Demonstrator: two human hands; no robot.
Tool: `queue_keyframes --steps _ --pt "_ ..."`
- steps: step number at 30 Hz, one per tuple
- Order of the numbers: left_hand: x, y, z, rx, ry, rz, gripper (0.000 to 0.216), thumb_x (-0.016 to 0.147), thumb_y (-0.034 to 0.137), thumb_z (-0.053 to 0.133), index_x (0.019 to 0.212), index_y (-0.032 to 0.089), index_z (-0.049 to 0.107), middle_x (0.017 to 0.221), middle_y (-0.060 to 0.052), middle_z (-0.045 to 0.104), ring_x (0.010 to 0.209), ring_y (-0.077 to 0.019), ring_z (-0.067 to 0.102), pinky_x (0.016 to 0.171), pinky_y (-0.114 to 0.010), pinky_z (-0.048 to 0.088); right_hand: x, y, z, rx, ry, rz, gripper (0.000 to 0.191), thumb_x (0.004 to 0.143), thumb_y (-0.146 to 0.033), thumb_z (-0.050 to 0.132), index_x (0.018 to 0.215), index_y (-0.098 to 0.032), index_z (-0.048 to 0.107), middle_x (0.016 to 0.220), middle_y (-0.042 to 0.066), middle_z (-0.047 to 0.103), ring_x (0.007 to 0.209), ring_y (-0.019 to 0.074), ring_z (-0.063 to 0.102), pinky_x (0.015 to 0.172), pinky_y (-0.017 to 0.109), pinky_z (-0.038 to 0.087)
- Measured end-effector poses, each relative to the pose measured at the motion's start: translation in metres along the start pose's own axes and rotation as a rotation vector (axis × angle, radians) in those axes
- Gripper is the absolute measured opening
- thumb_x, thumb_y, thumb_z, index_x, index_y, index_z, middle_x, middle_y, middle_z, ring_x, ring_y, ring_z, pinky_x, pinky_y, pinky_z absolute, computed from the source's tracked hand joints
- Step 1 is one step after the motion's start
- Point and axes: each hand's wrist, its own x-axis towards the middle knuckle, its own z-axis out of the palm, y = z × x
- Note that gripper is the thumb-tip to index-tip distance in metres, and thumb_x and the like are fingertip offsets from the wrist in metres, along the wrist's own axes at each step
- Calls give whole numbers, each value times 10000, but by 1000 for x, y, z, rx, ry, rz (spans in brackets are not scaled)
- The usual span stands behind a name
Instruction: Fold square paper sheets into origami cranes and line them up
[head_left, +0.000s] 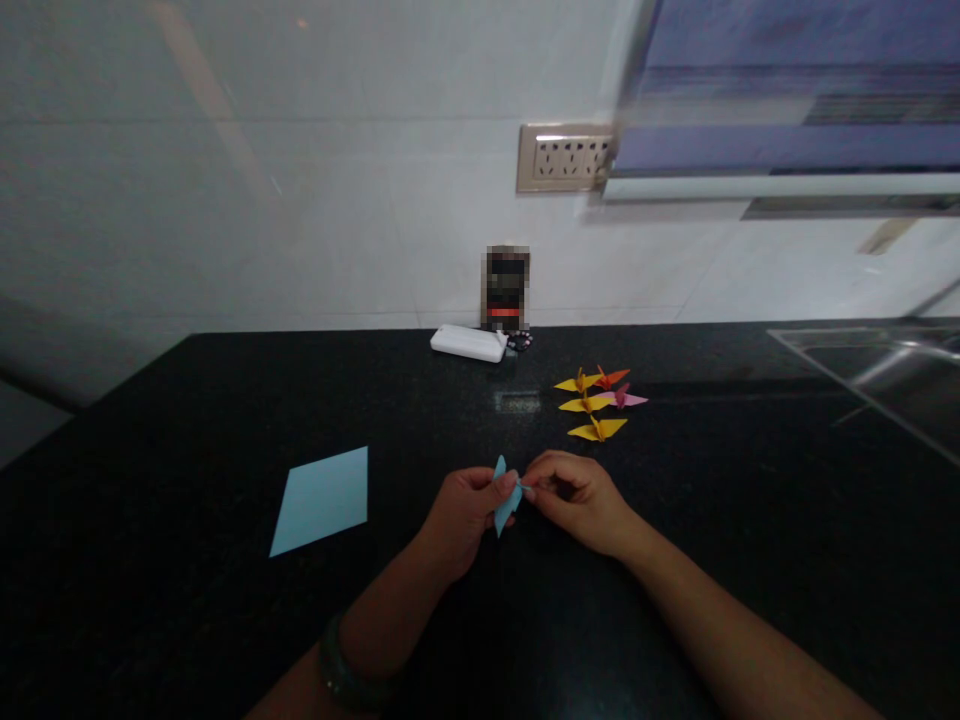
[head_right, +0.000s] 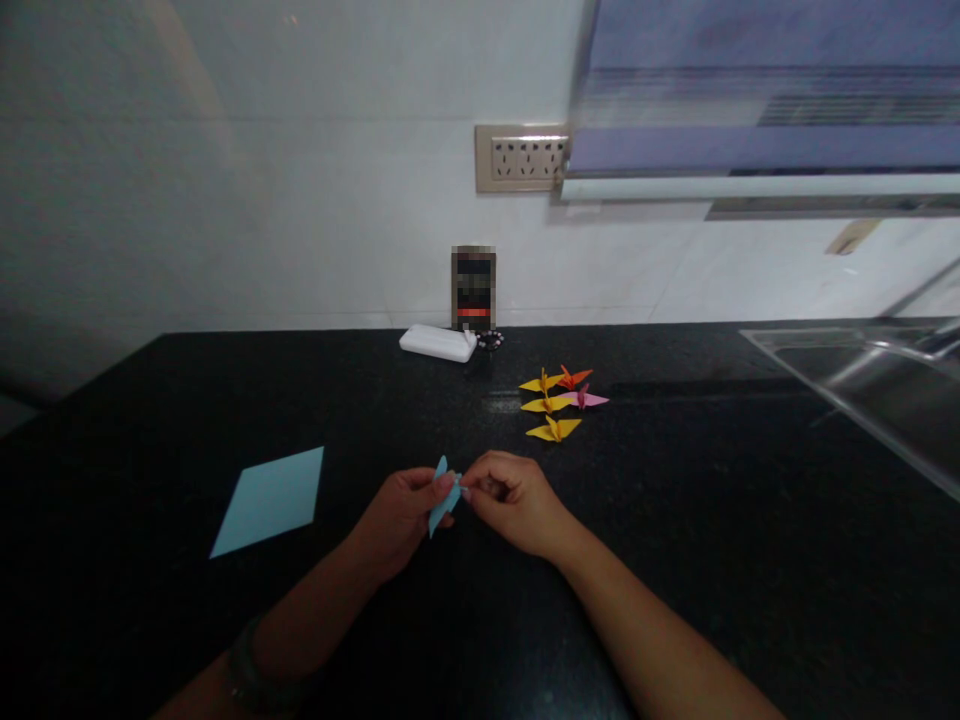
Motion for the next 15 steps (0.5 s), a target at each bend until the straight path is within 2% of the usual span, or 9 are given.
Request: queue_keyframes --steps 4,8,15 --pt "1 -1 -1 85 36 80 277 642 385 660 613 112 629 505 19 529 462 -60 426 465 -193 312 -1 -3 2 -46 0 -6 57 776 -193 540 784 -155 582 720 18 534 552 80 442 506 209 365" --pt "0 -1 0 127 66 110 281 640 396 656 607 119 621 490 27 525 451 -63 411 461 -199 287 -2 -5 3 -111 26 -53 103 811 -175 484 759 -163 573 742 27 544 672 110 501 612 232 400" --pt "-2 2 1 160 66 135 276 655 394 643 604 123 626 504 24 534 471 -69 420 477 -202 301 -1 -1 6 -175 102 28 82 778 -239 542 758 -164 568 621 -11 491 539 90 437 489 206 349"
